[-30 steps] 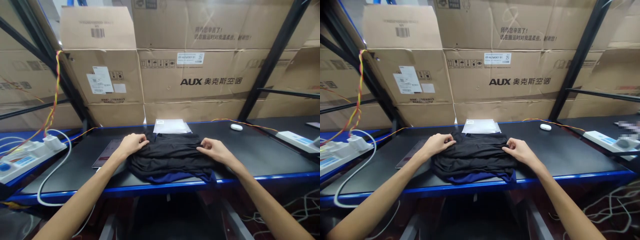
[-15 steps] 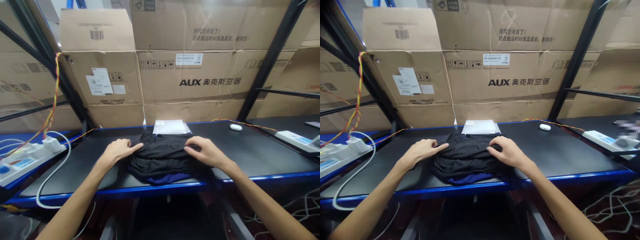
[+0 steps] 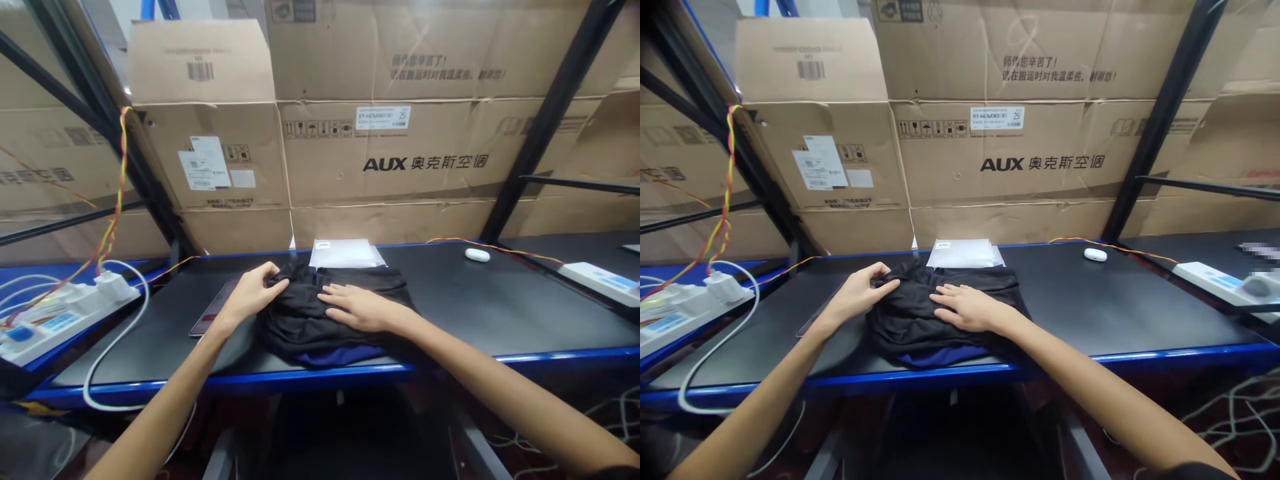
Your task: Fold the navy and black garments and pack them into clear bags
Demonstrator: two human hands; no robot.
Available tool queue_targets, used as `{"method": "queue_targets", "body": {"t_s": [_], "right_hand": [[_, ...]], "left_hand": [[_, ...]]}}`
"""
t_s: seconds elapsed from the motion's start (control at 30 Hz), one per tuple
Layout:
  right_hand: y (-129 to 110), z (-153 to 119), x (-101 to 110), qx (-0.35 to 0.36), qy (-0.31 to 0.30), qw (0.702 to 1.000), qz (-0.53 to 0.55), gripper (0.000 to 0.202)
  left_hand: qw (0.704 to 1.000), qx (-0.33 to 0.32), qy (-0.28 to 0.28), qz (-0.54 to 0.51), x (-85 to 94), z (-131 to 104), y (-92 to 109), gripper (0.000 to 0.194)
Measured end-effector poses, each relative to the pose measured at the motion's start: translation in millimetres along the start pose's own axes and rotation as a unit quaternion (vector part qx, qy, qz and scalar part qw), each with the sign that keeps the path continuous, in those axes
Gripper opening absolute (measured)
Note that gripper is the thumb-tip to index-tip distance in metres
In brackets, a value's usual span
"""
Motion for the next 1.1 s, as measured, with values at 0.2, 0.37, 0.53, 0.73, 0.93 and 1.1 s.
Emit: {"method": "queue_targets", "body": {"t_s": [0.2,0.37,0.53,0.73,0.93,1.1], "right_hand": [[0,-11,8,0.002,-0.009,1.000,0.009,0.057],[30,-41,35,-0.060,0.043,0.996,-0.044,0.053],[73,-78,43,-0.126,0.081,0.986,-0.068,0.048],[86,-101,34,-0.117,0.103,0.988,0.008,0.051],[90,-104,30,-0.122,0.097,0.988,0.013,0.053],[95,-106,27,-0.131,0.090,0.987,0.017,0.054]], "left_hand": [[0.994,-0.023,0.076,-0.072,0.6,1,19,0.027],[0.986,-0.072,0.093,-0.122,-10.3,4,64,0.030],[0.987,-0.155,-0.012,-0.032,-67.3,6,107,0.027],[0.961,-0.244,-0.104,0.080,-113.6,-10,125,0.031],[0.958,-0.251,-0.140,-0.002,-92.5,-19,132,0.039],[0.989,-0.136,-0.053,-0.015,-57.0,-4,102,0.040]]}}
Point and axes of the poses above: each hand's wrist, its own z-axis towards the middle knuckle, its own x-axis out of the back of the hand, y = z × x, the point moved 8 cm from there along z, towards the middle knuckle, and after that the axes turned 4 degrees about -y, right-handed, at the moved point
